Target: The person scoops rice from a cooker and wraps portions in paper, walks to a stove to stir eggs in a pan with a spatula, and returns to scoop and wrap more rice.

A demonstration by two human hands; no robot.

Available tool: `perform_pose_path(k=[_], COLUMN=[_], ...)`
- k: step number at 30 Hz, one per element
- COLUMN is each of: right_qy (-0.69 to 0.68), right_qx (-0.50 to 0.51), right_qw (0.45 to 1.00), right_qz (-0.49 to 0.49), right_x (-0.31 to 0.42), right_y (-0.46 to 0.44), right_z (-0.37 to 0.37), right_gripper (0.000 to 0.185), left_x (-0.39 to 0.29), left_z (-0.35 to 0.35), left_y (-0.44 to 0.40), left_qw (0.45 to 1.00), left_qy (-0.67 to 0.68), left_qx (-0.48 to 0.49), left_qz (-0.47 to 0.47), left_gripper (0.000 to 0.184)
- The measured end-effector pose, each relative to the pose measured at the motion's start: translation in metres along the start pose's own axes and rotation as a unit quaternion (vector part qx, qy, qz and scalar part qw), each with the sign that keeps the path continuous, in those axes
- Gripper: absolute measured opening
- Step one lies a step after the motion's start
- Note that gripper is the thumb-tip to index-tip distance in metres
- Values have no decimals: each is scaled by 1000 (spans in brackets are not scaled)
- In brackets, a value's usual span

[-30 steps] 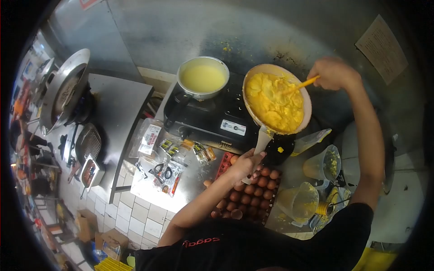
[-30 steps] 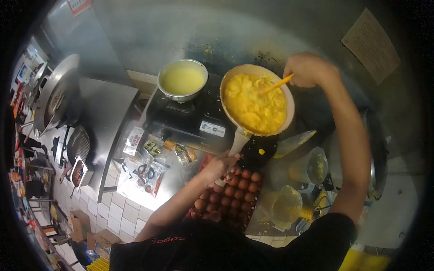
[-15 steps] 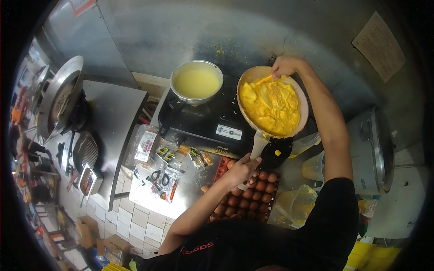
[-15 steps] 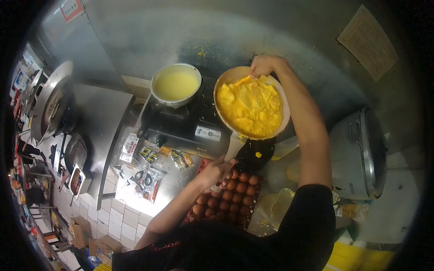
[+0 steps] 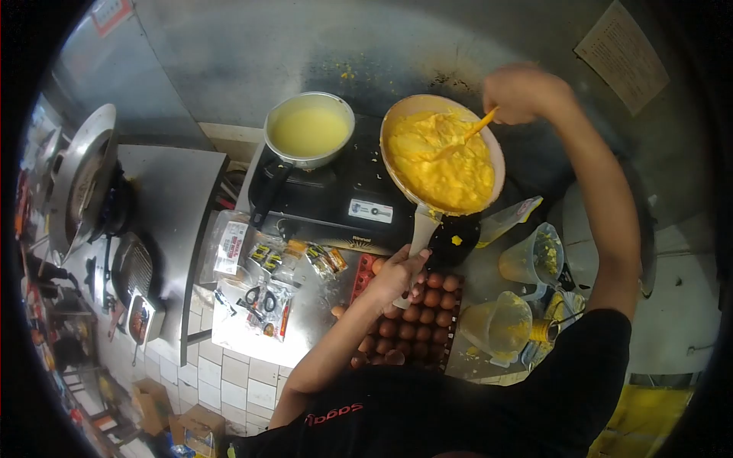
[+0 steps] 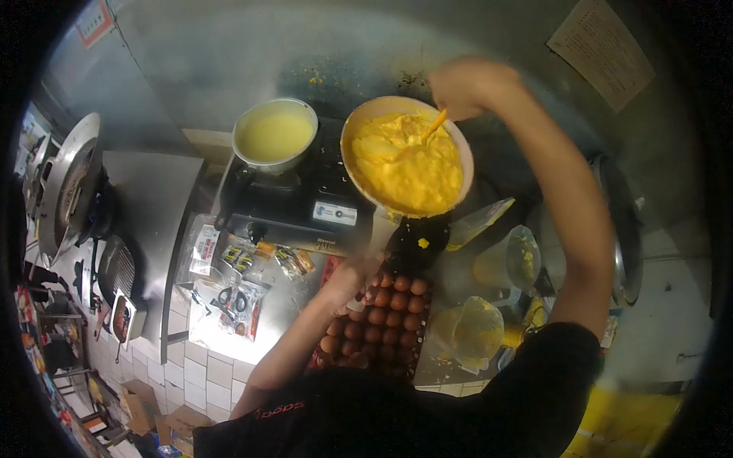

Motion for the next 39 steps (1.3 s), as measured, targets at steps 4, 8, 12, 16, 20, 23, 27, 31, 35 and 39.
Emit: perform_pose_path(k=[4,8,12,16,20,23,27,31,35,39], right_qy=[-97,-72,-100,-60,-43,-32,-20,-59,-46,-11], right_qx=[-19,23,-76,-79,22,55,-12,-70,13,105], right_qw=[991,997,989,991,999,998,997,988,997,994], right_qz=[87,9,-73,-87,-9,16,-79,-127,-68,22], right_x=[2,84,72,25,27,66,89,32,12,36], right_y=[41,20,-29,-17,22,26,-12,-25,18,28], right_z=[-30,-100,-124,-67,-27,-65,-117,-82,-18,-47], right_gripper=[17,20,22,24,23,23,23,24,21,21], left_x=[5,11,12,12,13,10,13,9,11,16], left_z=[1,-2,-7,-2,-1,-2,0,-3,-2,-1], left_y=[-5,-10,-6,-10,-11,-8,-9,-7,-9,-13], left_qw=[1000,1000,1000,999,999,999,999,999,999,996], left_qy=[10,5,17,0,22,11,8,15,27,64], left_qx=[-5,-11,-10,-10,17,16,8,8,18,33], left_qz=[-9,-15,-16,-31,-35,-32,-36,-33,-40,-42], left_gripper=[31,25,22,20,21,22,21,22,22,22])
Point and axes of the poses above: each hand's wrist, its own y-axis away from the middle knuckle, its own z-axis out of the back of the hand, x = y × z, the point moved 2 cm from there along -y, towards the middle knuckle, and after that the axes turned 6 degrees about -y, right-handed, at the moved point
